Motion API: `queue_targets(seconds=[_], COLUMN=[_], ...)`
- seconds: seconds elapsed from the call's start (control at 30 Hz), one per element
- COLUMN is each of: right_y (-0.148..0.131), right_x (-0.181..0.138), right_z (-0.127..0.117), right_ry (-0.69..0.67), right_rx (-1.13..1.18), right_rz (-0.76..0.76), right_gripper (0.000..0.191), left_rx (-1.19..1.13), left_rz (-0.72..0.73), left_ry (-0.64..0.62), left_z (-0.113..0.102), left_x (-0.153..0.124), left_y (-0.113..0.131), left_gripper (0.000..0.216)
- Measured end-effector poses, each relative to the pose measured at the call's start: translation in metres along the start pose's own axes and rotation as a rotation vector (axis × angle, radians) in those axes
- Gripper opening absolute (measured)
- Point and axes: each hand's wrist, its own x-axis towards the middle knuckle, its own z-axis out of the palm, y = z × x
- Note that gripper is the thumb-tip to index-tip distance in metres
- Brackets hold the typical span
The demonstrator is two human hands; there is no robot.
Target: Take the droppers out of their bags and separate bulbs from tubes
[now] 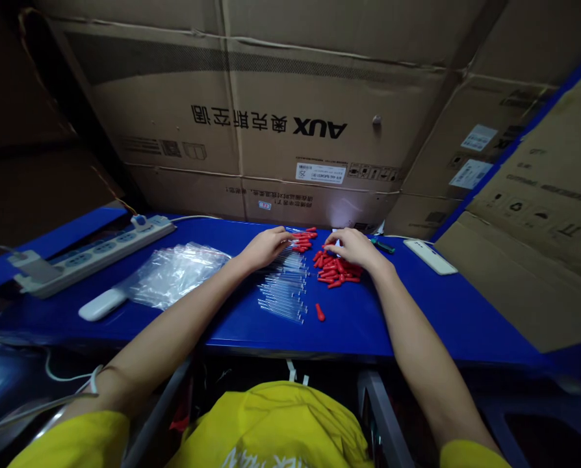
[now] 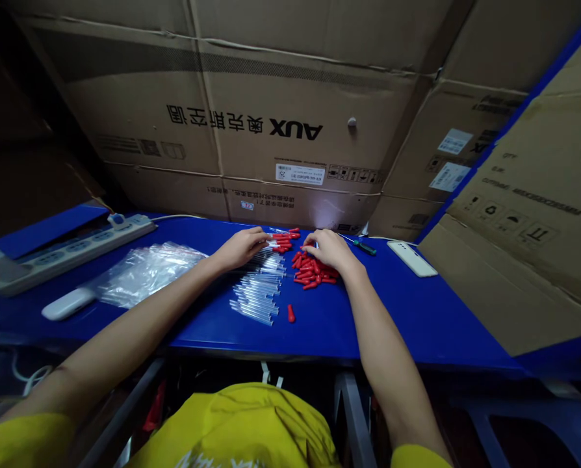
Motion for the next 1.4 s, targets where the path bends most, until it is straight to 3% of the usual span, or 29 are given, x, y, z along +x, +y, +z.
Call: queue_targets(seconds=[0.3,0.53,0.67,0.8,1.1,1.4], right_y=[0.001,-0.025,-0.049,-0.062,-0.064,-0.059], right_x=[0.001,0.007,0.013,0.018,0.021,0.016], right_z=[0.006,0.016,0.027,0.035,0.039,0.026], right_ry=[-0.139,0.075,0.058,0.029,0.055,0.178], right_rx=[0.048,-0.085,-0.224,-0.34,-0.361,-0.225], right_rz=[0.008,0.021,-0.029,0.063,0.172,0.025], right_gripper=[0.017,0.022,0.023,0.025,0.026,0.017], left_rx=[-0.038,-0.005,-0.012,-0.015,0.038,0.086], left_rz=[-0.037,0.009,0.041,0.043,0.017,-0.061], left_ry=[-0.039,-0.122,-0.176,-0.194,-0.132,0.058], left_z=[-0.002,-0.002,-0.002,-0.001,-0.002,-0.005], left_x=[0.0,0.0,-0.001,-0.001,-0.001,-0.002], left_y=[0.01,0.01,0.01,0.01,0.012,0.015], left_gripper=[0.024,0.021,0.02,0.02,0.021,0.028])
